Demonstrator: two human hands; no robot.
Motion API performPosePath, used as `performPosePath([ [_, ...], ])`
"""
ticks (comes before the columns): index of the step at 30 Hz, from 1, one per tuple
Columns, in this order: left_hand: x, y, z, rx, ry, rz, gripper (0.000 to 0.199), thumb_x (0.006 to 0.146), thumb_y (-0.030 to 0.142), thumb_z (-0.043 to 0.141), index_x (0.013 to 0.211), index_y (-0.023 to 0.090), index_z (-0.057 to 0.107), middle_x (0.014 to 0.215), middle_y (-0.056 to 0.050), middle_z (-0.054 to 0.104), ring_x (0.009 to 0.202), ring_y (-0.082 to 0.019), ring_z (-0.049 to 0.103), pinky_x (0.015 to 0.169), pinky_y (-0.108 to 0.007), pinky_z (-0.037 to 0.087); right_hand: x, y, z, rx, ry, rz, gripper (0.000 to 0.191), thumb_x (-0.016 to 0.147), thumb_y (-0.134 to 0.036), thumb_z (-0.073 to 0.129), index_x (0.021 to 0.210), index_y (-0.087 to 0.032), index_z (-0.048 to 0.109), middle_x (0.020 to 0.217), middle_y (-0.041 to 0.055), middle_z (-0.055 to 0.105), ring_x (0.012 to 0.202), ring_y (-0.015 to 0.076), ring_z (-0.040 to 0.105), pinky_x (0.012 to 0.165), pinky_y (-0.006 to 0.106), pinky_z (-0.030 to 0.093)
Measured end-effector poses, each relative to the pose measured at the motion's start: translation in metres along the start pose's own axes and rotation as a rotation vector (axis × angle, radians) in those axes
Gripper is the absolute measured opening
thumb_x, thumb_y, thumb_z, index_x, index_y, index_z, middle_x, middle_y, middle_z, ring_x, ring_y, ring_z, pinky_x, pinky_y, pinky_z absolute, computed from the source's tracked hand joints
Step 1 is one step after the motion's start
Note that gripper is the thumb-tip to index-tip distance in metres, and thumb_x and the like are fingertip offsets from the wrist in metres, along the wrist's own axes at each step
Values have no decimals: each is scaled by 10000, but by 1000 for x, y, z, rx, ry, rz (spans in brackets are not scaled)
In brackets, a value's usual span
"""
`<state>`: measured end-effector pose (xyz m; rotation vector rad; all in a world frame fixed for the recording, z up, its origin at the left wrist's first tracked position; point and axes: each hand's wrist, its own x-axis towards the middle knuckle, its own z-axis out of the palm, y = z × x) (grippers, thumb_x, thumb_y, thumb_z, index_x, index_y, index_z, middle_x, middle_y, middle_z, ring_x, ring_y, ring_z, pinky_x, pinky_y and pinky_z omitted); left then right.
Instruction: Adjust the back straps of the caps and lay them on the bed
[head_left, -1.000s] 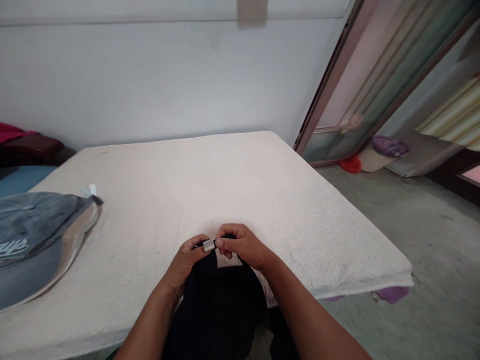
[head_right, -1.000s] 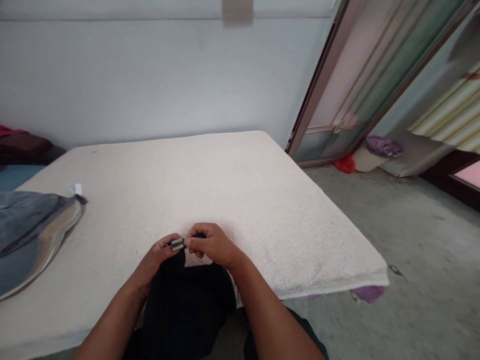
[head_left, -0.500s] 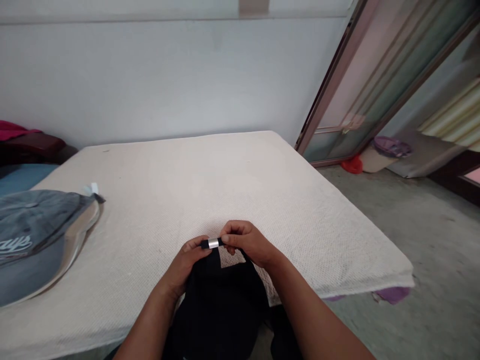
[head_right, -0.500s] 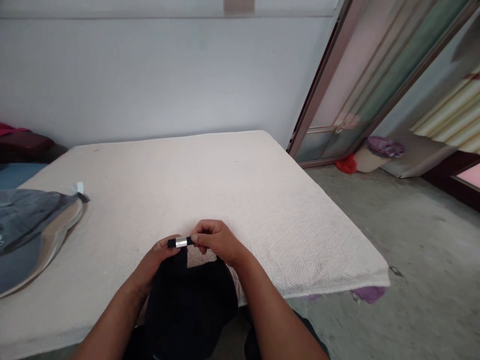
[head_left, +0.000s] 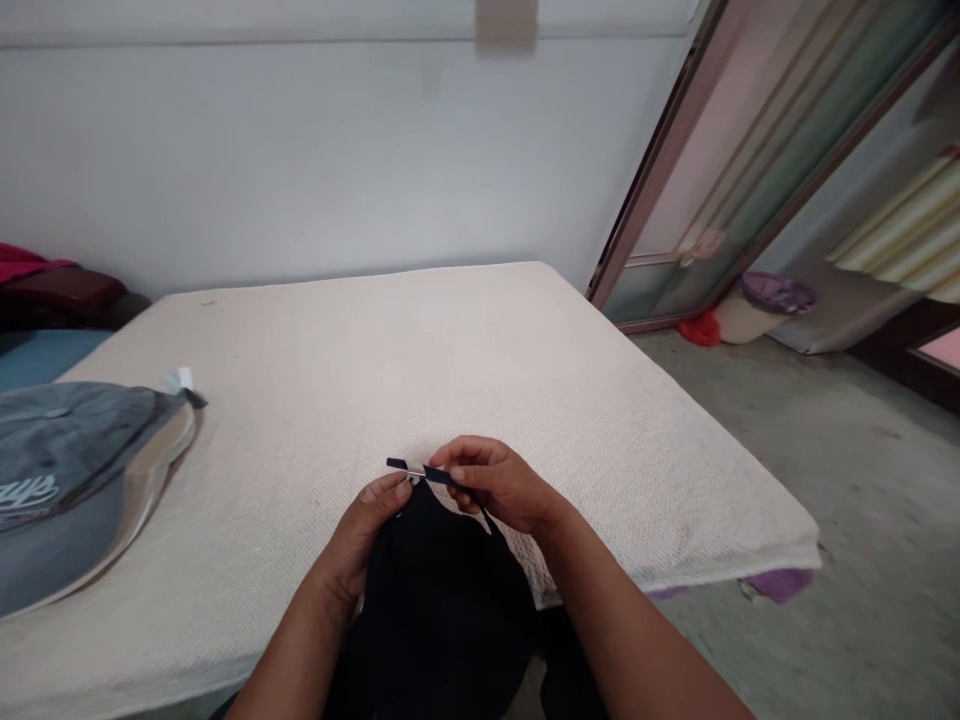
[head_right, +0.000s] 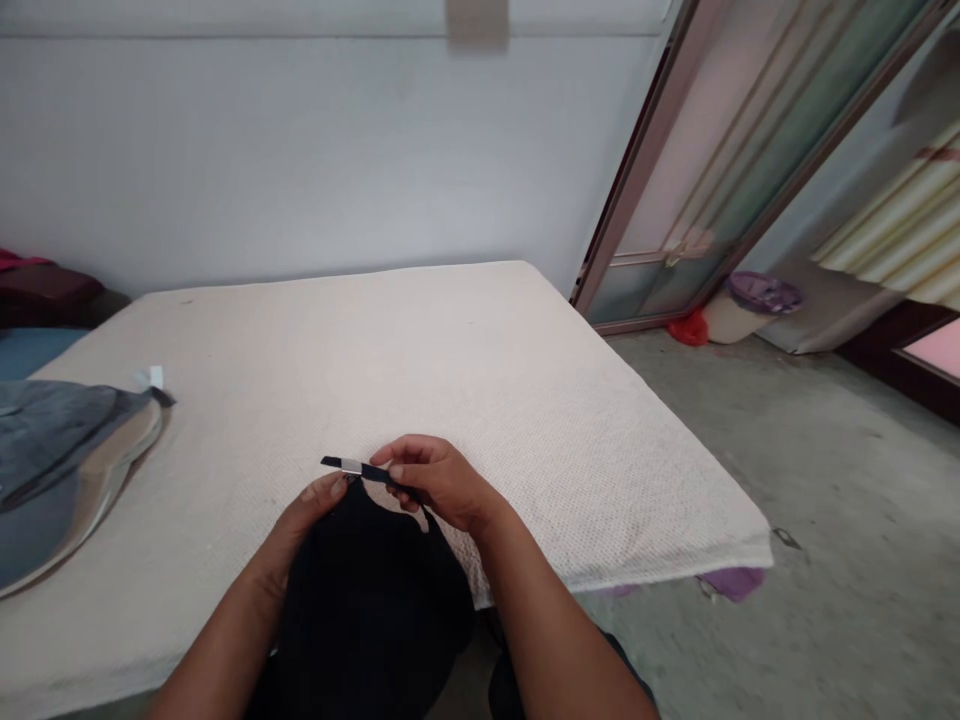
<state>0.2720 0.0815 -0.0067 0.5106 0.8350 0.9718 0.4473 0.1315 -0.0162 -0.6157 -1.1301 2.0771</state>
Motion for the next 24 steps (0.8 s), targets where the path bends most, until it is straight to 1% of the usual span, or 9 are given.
performPosePath([
  [3,0,-2,2,68,31,-4,331,632,307,722,918,141,699,751,-85,709,710,-233,648,684,-336,475,1,1,3,73,10,-6,169,750,-178,621,915,-162,591,575,-33,524,480,58,459,411,161,308],
  [6,0,-3,-1,192,52,-17,305,621,288,733,884,136,704,674,-65,692,679,-223,638,685,-331,465,1,2,3,81,-24,-1,166,753,-180,621,909,-164,567,550,-48,515,431,48,437,372,151,293],
  [11,-1,0,-6,295,73,-17,252,637,257,729,866,159,697,714,-43,693,674,-179,620,698,-297,443,2,3,4,32,-62,-2,159,757,-193,619,899,-157,559,551,-54,524,387,35,422,340,144,288],
  [13,-1,1,-6,262,84,-27,222,620,234,739,824,158,697,705,-33,690,644,-151,608,682,-268,440,2,2,4,22,-71,-7,157,747,-193,625,884,-152,560,542,-60,514,377,30,403,334,143,275],
  [15,-2,3,-4,159,82,-39,160,610,246,738,724,144,691,615,-16,658,546,-117,569,593,-232,434,2,1,4,16,-59,-14,154,743,-193,626,873,-152,554,538,-68,496,369,23,378,329,143,248],
  [17,-3,5,-3,50,60,-43,146,612,266,730,629,135,667,505,8,593,435,-85,493,479,-203,392,1,-1,4,6,-34,-19,154,744,-195,626,870,-155,547,529,-79,468,371,20,362,333,144,231],
  [19,-4,6,-1,20,60,-42,145,613,258,730,608,132,657,465,21,561,396,-71,456,425,-185,350,1,-2,4,-7,-20,-29,159,745,-204,632,868,-155,545,533,-80,460,382,20,361,341,146,234],
  [21,-4,6,1,63,101,-32,121,611,228,735,649,133,671,511,10,601,439,-81,501,460,-184,376,1,-2,5,-17,-32,-40,166,739,-213,643,862,-155,547,551,-70,483,394,22,370,346,149,241],
  [24,-4,4,5,139,140,-17,109,614,213,732,675,137,684,591,-13,654,528,-117,564,565,-220,432,1,-1,6,-23,-64,-48,170,736,-224,649,857,-155,552,565,-62,508,398,22,371,345,150,239],
])
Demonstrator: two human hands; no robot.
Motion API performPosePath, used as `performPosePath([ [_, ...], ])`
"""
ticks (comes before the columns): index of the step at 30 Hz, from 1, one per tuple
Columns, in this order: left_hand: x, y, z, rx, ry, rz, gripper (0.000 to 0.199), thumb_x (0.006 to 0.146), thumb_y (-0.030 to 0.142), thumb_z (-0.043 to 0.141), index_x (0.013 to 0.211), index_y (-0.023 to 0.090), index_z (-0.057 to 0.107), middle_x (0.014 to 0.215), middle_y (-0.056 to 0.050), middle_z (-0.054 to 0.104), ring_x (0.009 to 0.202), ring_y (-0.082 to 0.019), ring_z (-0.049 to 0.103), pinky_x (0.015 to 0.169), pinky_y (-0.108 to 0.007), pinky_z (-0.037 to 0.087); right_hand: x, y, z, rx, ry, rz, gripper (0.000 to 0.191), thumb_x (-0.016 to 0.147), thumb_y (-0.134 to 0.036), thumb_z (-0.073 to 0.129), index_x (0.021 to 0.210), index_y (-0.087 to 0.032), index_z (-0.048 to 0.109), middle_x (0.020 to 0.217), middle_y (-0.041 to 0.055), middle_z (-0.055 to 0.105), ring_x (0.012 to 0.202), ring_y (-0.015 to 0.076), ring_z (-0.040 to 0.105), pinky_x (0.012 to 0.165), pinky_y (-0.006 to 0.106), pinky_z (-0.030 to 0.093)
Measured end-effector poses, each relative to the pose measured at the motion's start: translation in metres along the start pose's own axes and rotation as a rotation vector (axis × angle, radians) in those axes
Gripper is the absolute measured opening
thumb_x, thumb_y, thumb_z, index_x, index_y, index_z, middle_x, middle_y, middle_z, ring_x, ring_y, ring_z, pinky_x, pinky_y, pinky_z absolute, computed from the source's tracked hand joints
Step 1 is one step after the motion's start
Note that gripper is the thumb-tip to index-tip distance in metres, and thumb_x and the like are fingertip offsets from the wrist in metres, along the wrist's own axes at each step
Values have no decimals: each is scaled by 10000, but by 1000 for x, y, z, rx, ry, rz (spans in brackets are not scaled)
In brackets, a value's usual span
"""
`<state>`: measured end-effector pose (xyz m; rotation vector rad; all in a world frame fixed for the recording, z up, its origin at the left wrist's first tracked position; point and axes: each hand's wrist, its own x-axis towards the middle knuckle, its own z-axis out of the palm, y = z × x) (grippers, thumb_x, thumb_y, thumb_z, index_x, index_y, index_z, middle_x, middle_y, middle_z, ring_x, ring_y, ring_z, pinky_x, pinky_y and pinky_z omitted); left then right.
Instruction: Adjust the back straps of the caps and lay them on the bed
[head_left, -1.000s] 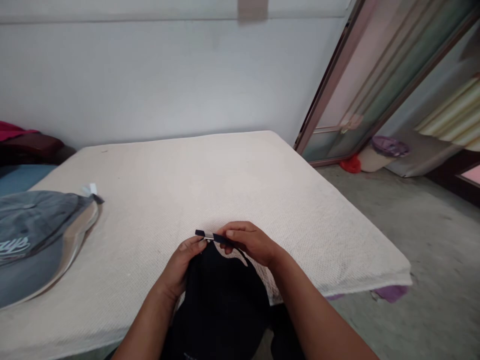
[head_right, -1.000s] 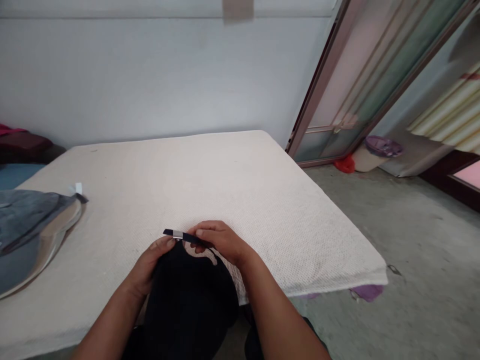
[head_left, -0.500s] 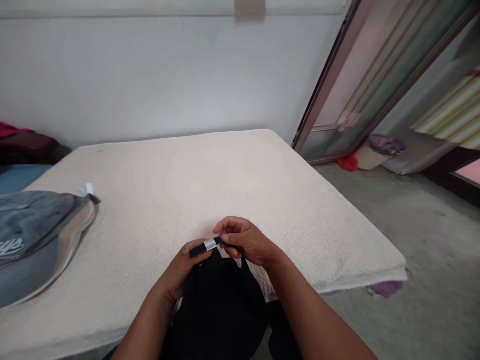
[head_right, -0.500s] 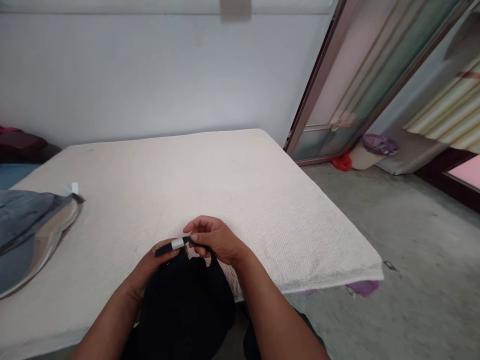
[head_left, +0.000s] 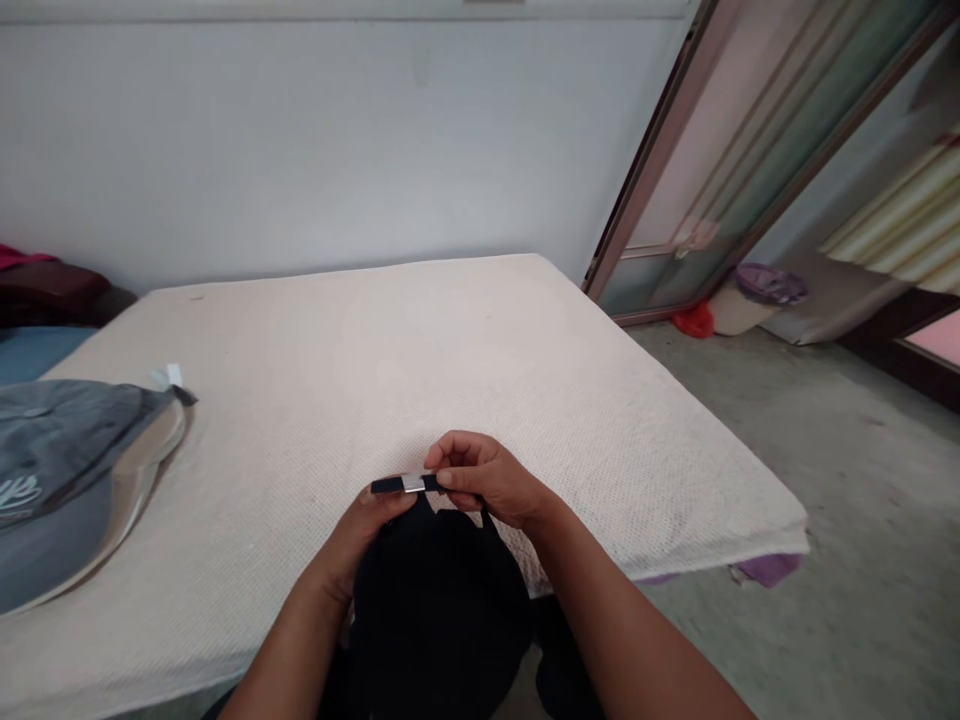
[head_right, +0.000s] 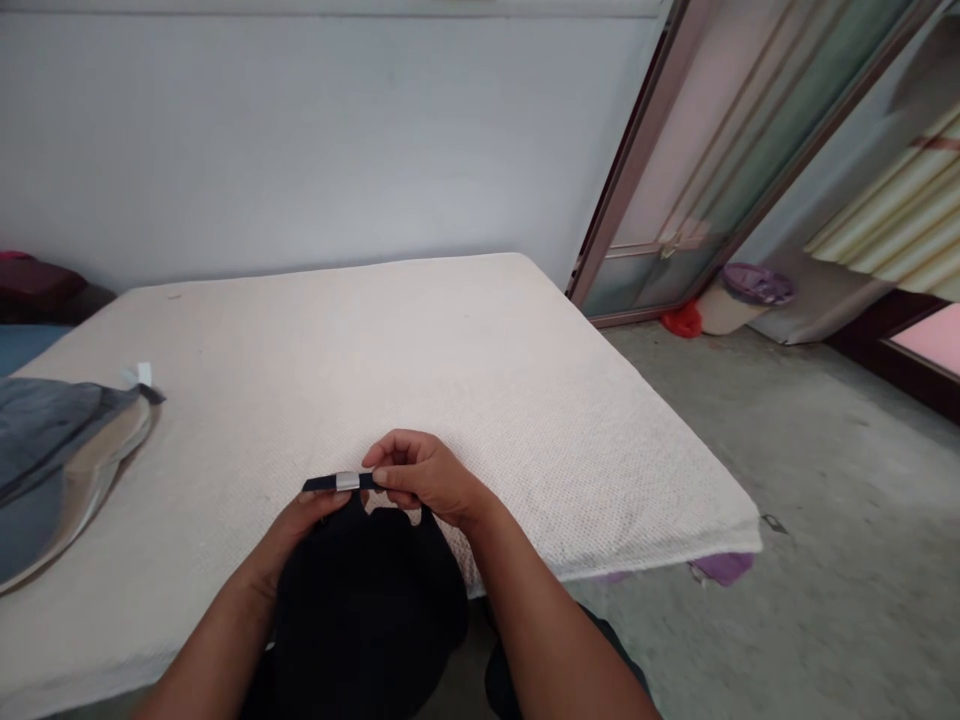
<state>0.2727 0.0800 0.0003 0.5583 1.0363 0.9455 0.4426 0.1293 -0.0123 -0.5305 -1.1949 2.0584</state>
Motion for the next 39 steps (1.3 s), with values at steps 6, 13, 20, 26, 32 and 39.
performPosePath([
  [6,1,-3,-3,-38,-32,-7,132,610,228,738,695,144,683,568,0,629,513,-110,547,535,-216,407,0,1,-1,-7,-3,0,148,742,-199,633,862,-149,563,571,-64,496,403,20,368,346,147,231],
  [13,3,-6,-6,57,-54,13,184,594,215,739,758,142,699,639,-27,658,586,-148,577,608,-257,430,0,2,1,-24,-25,24,172,731,-227,644,859,-153,558,560,-63,505,399,25,361,347,151,237],
  [20,8,-10,-9,165,-113,16,162,616,237,725,755,160,697,594,1,626,536,-115,533,619,-251,402,-1,4,1,-34,-53,51,182,740,-252,643,867,-150,561,562,-62,487,411,25,354,356,149,243],
  [26,4,-7,-4,160,-135,45,208,616,251,705,803,161,708,677,-40,672,637,-174,582,634,-272,411,-1,4,1,-51,-44,55,181,743,-256,640,867,-154,555,567,-60,492,415,29,365,364,151,263],
  [32,4,-5,-5,199,-142,35,130,639,236,708,747,165,692,651,-13,651,606,-132,562,604,-233,392,-1,4,1,-69,-36,33,182,744,-261,641,865,-149,563,563,-57,496,420,30,371,373,151,270],
  [39,4,-5,-4,218,-163,37,195,652,229,692,835,164,708,684,-30,672,642,-155,589,644,-249,415,-1,2,4,-77,-37,79,194,720,-270,668,841,-146,580,557,-63,494,417,28,363,365,158,252],
])
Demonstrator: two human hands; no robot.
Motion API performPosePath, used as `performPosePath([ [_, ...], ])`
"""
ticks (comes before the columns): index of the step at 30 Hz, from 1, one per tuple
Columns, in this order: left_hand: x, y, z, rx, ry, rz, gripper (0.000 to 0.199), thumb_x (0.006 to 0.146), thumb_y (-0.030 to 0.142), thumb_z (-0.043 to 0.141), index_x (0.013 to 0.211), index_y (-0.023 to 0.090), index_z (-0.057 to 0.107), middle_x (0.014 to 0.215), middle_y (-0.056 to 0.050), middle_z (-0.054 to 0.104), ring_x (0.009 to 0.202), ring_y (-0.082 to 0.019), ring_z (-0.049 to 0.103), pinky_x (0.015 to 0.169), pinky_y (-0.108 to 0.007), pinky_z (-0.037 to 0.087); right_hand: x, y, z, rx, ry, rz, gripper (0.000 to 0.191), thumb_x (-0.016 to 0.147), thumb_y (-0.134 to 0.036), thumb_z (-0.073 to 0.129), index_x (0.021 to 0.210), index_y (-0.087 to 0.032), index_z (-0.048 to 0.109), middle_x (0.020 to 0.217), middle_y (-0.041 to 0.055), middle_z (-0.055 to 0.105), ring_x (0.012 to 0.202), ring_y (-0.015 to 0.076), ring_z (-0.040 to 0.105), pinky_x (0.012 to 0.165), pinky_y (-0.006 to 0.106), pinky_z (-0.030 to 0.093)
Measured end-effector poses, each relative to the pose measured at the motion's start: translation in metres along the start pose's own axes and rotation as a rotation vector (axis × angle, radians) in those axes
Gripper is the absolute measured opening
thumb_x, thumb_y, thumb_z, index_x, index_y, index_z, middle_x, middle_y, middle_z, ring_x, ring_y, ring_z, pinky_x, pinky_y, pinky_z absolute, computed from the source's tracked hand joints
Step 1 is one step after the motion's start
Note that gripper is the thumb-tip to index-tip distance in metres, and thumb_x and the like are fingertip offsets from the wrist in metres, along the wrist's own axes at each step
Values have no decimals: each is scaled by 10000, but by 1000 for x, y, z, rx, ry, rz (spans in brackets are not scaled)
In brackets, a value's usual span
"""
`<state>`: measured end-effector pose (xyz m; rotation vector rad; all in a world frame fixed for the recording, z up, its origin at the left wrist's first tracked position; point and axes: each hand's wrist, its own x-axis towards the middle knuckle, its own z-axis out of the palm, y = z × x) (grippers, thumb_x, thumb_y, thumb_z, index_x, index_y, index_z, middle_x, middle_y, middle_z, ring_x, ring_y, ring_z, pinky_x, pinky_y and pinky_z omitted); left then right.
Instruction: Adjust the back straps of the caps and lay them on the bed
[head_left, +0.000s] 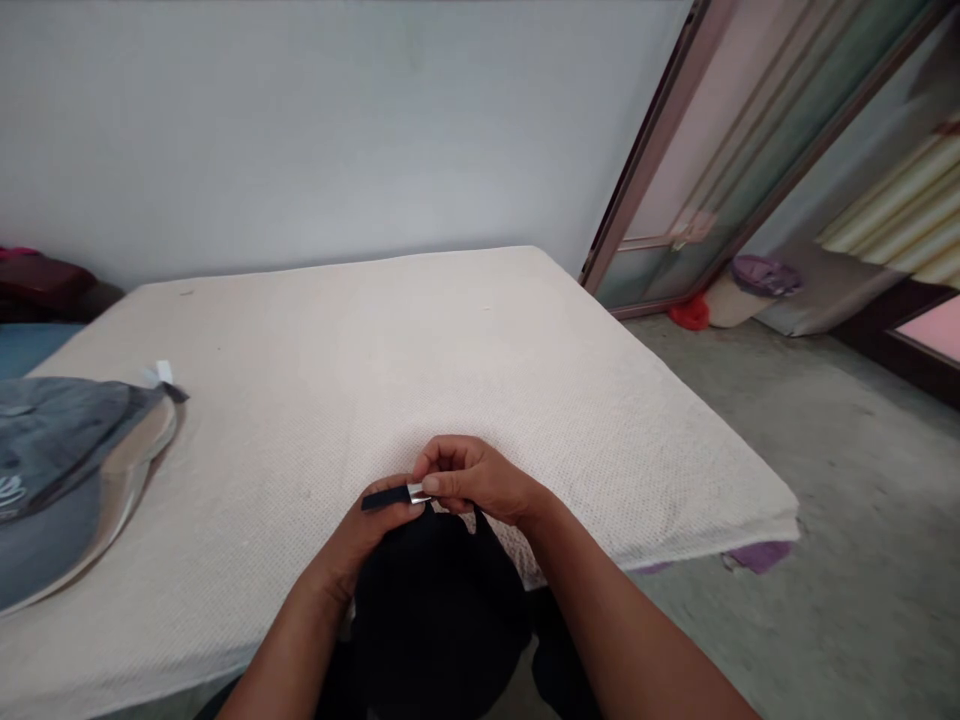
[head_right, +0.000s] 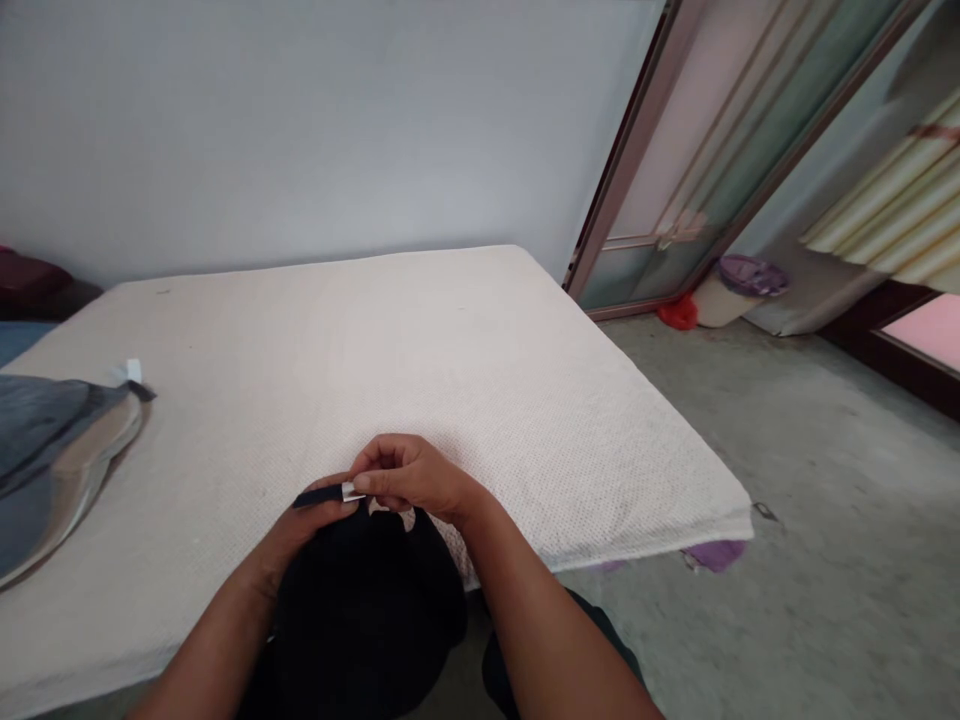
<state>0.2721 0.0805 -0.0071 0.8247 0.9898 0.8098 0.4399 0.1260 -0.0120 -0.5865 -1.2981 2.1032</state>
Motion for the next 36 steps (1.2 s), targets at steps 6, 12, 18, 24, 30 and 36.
performPosePath([
  [6,0,-4,-3,-1,24,-9,170,611,258,720,755,168,703,617,-11,638,547,-123,538,524,-214,371,1,-2,1,31,-8,59,182,678,-218,693,804,-150,581,527,-82,475,400,20,330,357,159,219],
  [12,-2,-4,-2,-44,-33,10,263,605,339,713,786,148,704,597,-13,616,501,-100,499,479,-199,347,1,-1,1,54,-13,66,176,681,-213,687,803,-151,576,527,-82,481,386,16,333,346,157,200],
  [18,0,-7,-3,11,50,-7,248,691,377,652,705,131,679,494,2,538,460,-107,454,460,-223,321,3,0,2,53,-16,73,157,685,-193,676,790,-150,568,558,-73,505,385,11,334,340,150,223],
  [24,-1,-9,-3,-23,57,-21,267,685,387,638,608,132,632,463,10,518,436,-105,441,455,-227,330,3,1,2,-20,6,79,149,689,-195,671,792,-151,572,565,-69,500,395,15,350,340,145,250],
  [30,-6,-2,4,-28,116,-44,233,710,348,633,648,124,652,492,-2,565,429,-103,453,448,-224,330,5,2,3,-40,13,77,131,713,-207,657,790,-144,573,535,-74,482,389,17,356,338,139,260],
  [36,-10,4,11,-295,-41,-71,234,780,274,531,735,104,686,582,-62,625,517,-144,545,535,-253,417,2,2,-2,90,-40,20,117,768,-205,594,864,-145,568,585,-49,527,422,35,430,372,148,337],
])
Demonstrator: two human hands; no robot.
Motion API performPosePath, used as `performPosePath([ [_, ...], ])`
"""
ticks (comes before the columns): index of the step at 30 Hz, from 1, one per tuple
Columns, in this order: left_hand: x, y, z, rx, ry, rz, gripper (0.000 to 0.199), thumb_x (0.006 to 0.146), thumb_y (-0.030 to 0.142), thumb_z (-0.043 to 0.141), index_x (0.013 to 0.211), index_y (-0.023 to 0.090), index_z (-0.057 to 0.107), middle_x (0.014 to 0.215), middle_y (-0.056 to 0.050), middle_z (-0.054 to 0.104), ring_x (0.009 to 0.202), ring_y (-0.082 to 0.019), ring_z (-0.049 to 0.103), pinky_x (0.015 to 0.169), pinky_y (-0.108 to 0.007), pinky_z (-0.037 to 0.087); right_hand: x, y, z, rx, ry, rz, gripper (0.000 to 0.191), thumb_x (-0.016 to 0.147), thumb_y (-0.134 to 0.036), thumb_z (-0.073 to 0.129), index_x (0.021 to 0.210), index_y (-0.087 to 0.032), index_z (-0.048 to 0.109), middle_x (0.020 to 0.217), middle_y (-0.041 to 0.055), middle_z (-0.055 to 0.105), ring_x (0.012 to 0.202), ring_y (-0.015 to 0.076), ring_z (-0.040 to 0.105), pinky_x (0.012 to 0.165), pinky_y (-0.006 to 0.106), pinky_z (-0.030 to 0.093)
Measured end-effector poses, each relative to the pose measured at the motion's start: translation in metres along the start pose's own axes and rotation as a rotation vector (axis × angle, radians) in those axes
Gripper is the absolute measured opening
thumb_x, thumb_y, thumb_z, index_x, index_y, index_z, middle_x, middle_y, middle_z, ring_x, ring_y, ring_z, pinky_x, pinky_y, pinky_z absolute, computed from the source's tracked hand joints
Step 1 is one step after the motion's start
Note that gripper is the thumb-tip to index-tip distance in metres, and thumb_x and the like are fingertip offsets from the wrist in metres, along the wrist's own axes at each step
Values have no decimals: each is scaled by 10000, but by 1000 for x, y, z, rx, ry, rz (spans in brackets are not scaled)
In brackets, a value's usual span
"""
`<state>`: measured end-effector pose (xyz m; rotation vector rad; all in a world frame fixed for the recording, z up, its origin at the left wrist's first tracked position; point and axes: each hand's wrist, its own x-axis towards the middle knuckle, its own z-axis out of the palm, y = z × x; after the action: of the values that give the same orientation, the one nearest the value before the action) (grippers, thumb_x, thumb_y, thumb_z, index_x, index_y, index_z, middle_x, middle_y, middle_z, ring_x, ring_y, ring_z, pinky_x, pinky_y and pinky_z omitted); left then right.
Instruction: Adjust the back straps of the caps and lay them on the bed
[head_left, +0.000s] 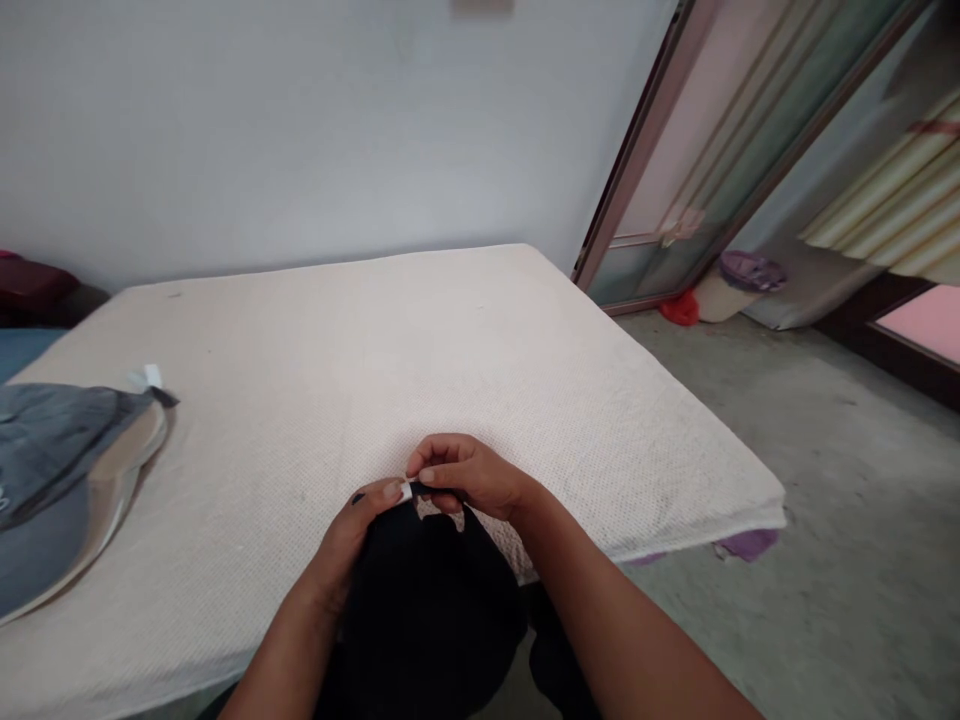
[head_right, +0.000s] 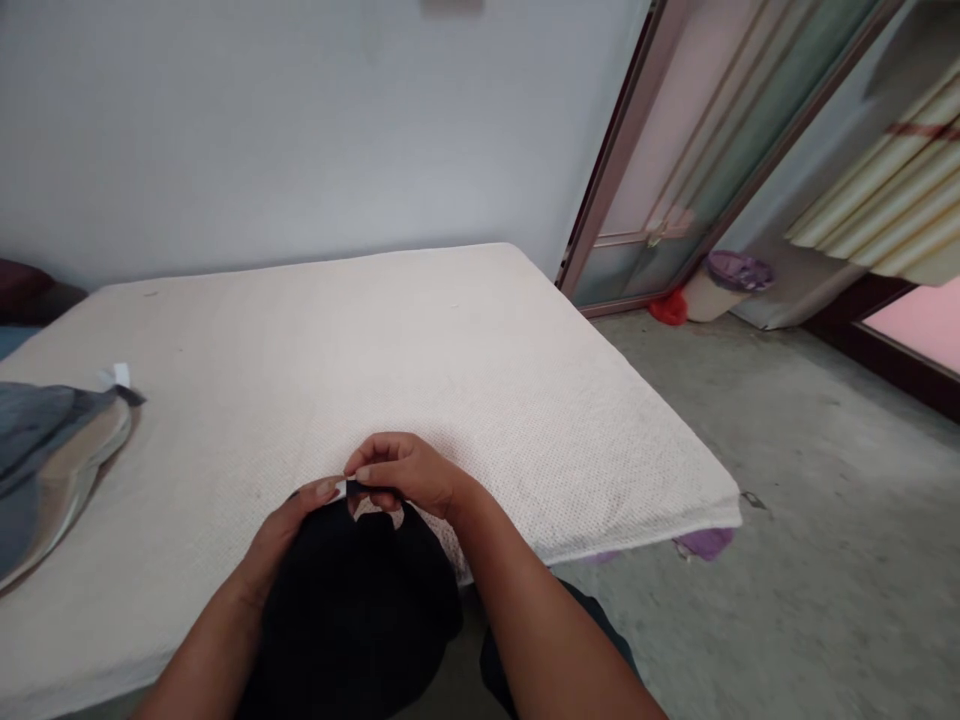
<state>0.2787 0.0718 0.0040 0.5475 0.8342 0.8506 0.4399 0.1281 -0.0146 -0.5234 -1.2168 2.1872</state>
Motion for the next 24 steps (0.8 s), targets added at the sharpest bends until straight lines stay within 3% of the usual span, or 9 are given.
performPosePath([
  [8,0,-3,-7,-119,16,8,207,761,272,567,642,113,625,544,-55,600,481,-149,562,499,-253,445,-4,-4,-3,90,-23,1,152,757,-223,610,884,-152,564,631,-35,538,461,48,452,417,167,369],
  [12,-2,-1,-12,-332,154,0,155,764,237,566,674,125,624,554,-30,601,489,-133,578,523,-239,477,-4,-6,-3,-35,49,60,181,759,-283,630,867,-140,604,738,2,577,597,66,509,546,195,403],
  [16,-4,3,-9,-381,153,-59,214,784,274,525,648,139,621,529,-44,609,483,-169,597,496,-272,490,-8,-5,-4,-162,-8,152,212,724,-289,673,863,-131,643,792,11,599,682,82,527,635,215,400],
  [20,0,2,-6,-384,165,-93,235,780,285,534,627,130,623,544,-50,617,467,-153,586,493,-264,484,-12,-1,-4,38,-118,144,171,672,-191,703,808,-111,636,756,4,605,657,78,553,633,206,411],
  [24,4,-1,-4,-315,166,-67,195,767,195,541,609,114,621,507,-37,576,440,-122,551,474,-228,457,-13,-2,-4,293,-120,25,141,699,-163,667,807,-95,606,714,19,610,624,82,570,581,186,427],
])
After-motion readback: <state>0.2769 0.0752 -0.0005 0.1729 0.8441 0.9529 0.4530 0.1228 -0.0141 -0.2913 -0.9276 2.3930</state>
